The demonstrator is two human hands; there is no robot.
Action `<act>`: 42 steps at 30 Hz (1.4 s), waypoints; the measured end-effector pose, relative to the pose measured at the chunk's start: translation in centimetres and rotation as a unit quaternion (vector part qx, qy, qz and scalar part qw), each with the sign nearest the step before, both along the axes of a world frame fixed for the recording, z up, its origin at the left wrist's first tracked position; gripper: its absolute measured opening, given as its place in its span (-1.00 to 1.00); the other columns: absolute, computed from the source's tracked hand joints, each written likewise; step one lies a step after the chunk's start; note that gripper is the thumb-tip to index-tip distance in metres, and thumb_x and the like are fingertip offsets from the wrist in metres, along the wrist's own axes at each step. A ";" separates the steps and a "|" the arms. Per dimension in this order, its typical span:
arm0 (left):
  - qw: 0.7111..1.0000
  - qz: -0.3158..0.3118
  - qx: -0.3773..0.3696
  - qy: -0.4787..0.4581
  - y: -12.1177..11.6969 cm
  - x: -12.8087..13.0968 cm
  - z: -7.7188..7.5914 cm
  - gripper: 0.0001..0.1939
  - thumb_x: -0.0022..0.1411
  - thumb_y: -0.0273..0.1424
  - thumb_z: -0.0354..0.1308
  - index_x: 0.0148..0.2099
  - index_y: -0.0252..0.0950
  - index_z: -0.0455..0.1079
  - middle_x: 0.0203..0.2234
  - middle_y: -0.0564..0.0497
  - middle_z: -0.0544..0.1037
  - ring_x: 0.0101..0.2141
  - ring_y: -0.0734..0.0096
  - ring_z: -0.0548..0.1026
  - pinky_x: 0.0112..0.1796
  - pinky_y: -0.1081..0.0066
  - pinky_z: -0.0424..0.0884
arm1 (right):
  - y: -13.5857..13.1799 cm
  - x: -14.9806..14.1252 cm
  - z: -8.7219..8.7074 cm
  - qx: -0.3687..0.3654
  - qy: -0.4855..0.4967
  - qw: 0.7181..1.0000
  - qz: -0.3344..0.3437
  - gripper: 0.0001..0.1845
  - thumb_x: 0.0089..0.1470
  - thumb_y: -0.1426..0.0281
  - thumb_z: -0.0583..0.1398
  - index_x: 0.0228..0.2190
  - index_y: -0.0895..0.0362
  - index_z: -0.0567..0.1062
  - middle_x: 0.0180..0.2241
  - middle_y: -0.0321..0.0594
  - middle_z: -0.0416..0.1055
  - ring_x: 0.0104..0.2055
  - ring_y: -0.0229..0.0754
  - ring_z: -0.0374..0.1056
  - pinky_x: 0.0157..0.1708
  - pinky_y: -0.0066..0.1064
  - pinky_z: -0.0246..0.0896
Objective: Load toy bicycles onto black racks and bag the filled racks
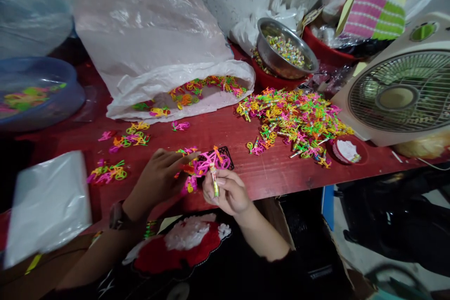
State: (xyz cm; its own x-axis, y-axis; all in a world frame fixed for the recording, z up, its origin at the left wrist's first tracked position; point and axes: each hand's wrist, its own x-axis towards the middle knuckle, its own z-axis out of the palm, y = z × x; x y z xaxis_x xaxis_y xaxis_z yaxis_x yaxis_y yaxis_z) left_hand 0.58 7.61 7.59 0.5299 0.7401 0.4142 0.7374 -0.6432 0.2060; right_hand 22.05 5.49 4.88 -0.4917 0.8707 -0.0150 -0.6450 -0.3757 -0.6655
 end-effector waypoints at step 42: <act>0.988 0.101 -0.018 -0.120 -0.7 -1.9 -0.4 -0.71 0.47 -0.30 0.13 -0.35 -0.26 0.35 -0.53 0.08 0.41 -0.48 0.40 0.33 -0.37 0.32 0.18 | 2.4 2.0 -3.1 0.061 -0.307 0.863 -0.396 -0.71 0.02 0.20 0.45 -0.28 0.12 0.65 -0.36 -0.20 0.60 -0.43 -0.24 0.42 -0.38 -0.38 0.38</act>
